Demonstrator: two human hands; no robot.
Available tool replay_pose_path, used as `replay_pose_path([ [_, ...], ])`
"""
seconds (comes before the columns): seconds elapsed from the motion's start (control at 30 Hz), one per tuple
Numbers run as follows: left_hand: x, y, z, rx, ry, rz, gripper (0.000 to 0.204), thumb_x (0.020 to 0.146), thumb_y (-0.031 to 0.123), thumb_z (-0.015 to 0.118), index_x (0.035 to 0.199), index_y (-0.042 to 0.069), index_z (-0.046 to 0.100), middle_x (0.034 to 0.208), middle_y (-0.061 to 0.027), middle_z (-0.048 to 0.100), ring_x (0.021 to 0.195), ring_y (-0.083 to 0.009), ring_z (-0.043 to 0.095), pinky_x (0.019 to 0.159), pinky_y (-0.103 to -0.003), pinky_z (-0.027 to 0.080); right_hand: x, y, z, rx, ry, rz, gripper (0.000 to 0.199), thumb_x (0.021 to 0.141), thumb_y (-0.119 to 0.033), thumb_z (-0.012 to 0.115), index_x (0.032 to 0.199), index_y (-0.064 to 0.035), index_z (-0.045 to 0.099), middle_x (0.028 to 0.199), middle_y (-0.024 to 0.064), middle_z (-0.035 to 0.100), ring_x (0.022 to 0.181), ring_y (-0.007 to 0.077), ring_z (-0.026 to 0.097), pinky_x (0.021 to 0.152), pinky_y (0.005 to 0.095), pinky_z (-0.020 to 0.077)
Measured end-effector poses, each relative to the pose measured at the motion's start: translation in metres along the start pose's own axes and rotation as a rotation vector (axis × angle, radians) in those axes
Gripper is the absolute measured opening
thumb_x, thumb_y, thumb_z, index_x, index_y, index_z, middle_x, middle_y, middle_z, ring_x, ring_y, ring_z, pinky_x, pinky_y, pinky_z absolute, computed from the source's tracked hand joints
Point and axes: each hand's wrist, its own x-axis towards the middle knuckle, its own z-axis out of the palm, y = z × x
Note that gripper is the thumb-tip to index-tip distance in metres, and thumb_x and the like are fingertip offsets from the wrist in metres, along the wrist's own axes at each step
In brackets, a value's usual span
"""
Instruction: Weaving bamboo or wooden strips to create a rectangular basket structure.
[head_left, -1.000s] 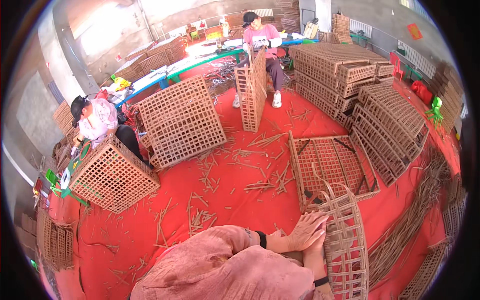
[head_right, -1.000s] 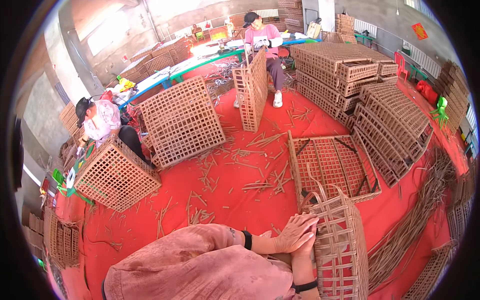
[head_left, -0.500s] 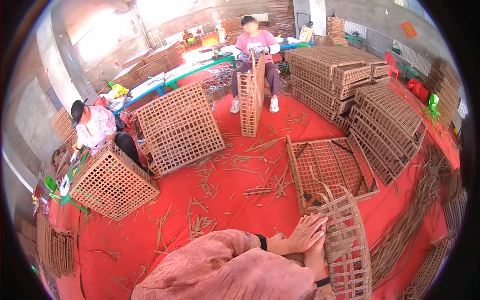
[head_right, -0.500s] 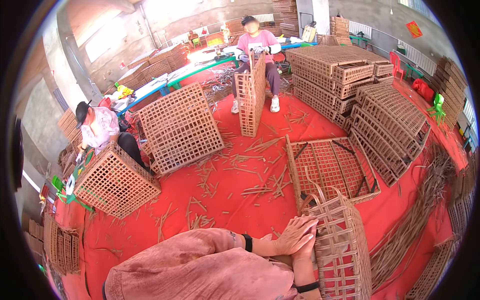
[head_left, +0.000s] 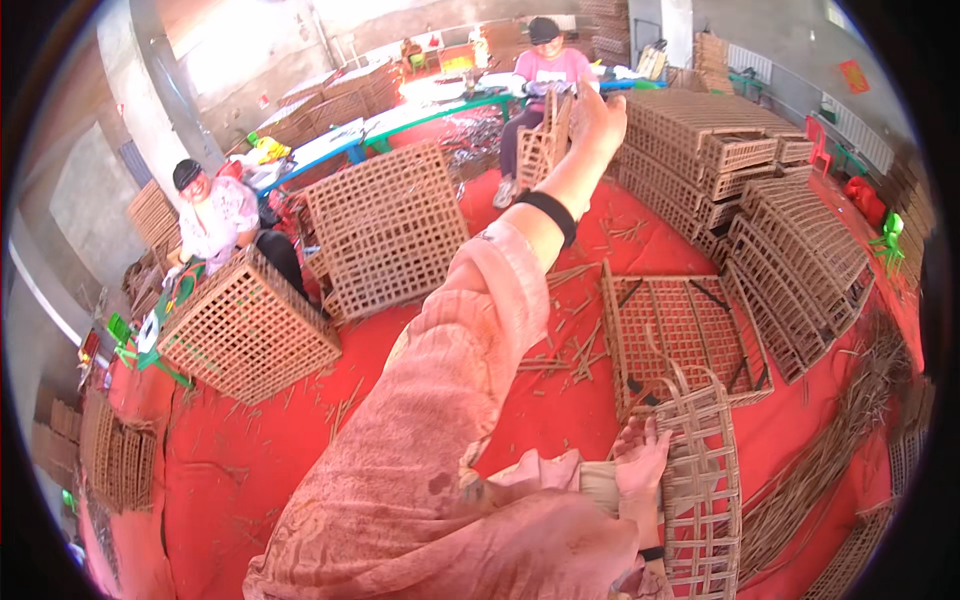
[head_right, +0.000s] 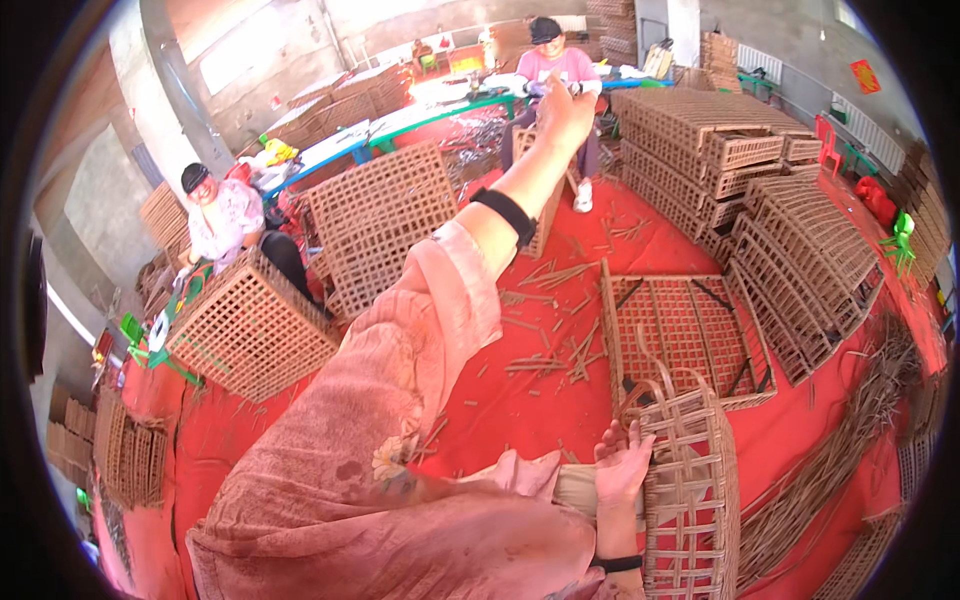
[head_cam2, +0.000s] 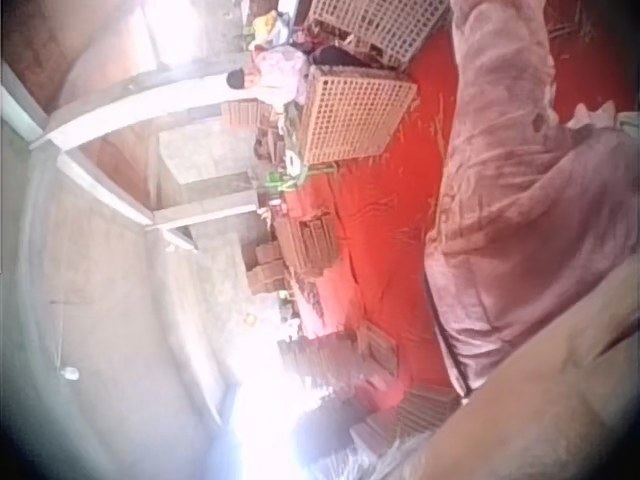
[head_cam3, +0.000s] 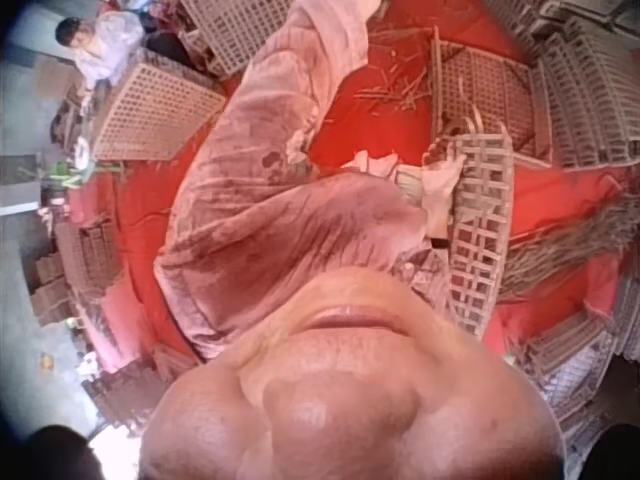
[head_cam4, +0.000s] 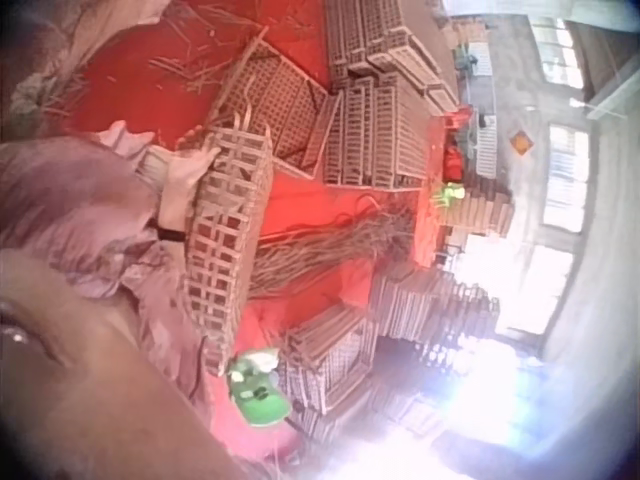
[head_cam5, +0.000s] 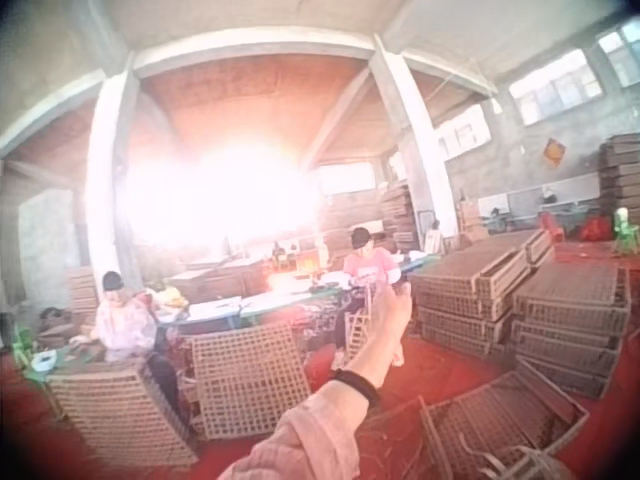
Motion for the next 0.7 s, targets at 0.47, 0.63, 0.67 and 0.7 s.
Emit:
replay_pose_path([
  [0.47, -0.195, -0.350, -0.289, 1.202, -0.544, -0.536, 0.022, 0.093, 0.025, 0.053, 0.098, 0.016, 0.072, 0.096, -0.0068, 0.071, 0.088, -0.0234, 0.067, 0.073, -0.044, 0.052, 0.000, 0.000, -0.002, 0.073, -0.099, 0.000, 0.050, 0.098, -0.059, 0.047, 0.127, -0.0176, 0.049, 0.112, 0.0104, 0.065, 0.088, 0.0222, 0.062, 0.069, 0.0352, 0.0505],
  [0.63, -0.337, -0.205, -0.089, 0.065, -1.043, -0.381, 0.041, 0.099, 0.044, 0.046, 0.112, 0.012, 0.068, 0.107, -0.0150, 0.069, 0.103, -0.0309, 0.065, 0.092, -0.042, 0.050, 0.005, -0.002, 0.001, 0.066, 0.008, 0.032, 0.052, 0.097, -0.060, 0.047, 0.127, -0.0174, 0.047, 0.109, 0.0084, 0.066, 0.087, 0.0225, 0.062, 0.070, 0.0346, 0.0506],
  [0.67, -0.364, -0.171, -0.055, 0.257, -1.197, -0.221, 0.049, 0.101, 0.048, 0.041, 0.119, 0.010, 0.067, 0.122, -0.0213, 0.064, 0.115, -0.0342, 0.061, 0.101, -0.044, 0.046, 0.002, -0.003, -0.001, 0.024, 0.036, 0.022, 0.057, 0.096, -0.061, 0.050, 0.130, -0.0157, 0.044, 0.112, 0.0068, 0.063, 0.091, 0.0224, 0.062, 0.071, 0.0342, 0.0505],
  [0.7, -0.411, -0.139, -0.039, -0.021, -1.148, -0.403, 0.056, 0.102, 0.051, 0.036, 0.123, 0.008, 0.065, 0.131, -0.0277, 0.058, 0.124, -0.0375, 0.055, 0.107, -0.045, 0.040, 0.005, -0.004, -0.001, 0.019, 0.002, 0.015, 0.057, 0.096, -0.061, 0.050, 0.130, -0.0157, 0.044, 0.112, 0.0068, 0.063, 0.091, 0.0224, 0.062, 0.071, 0.0342, 0.0505],
])
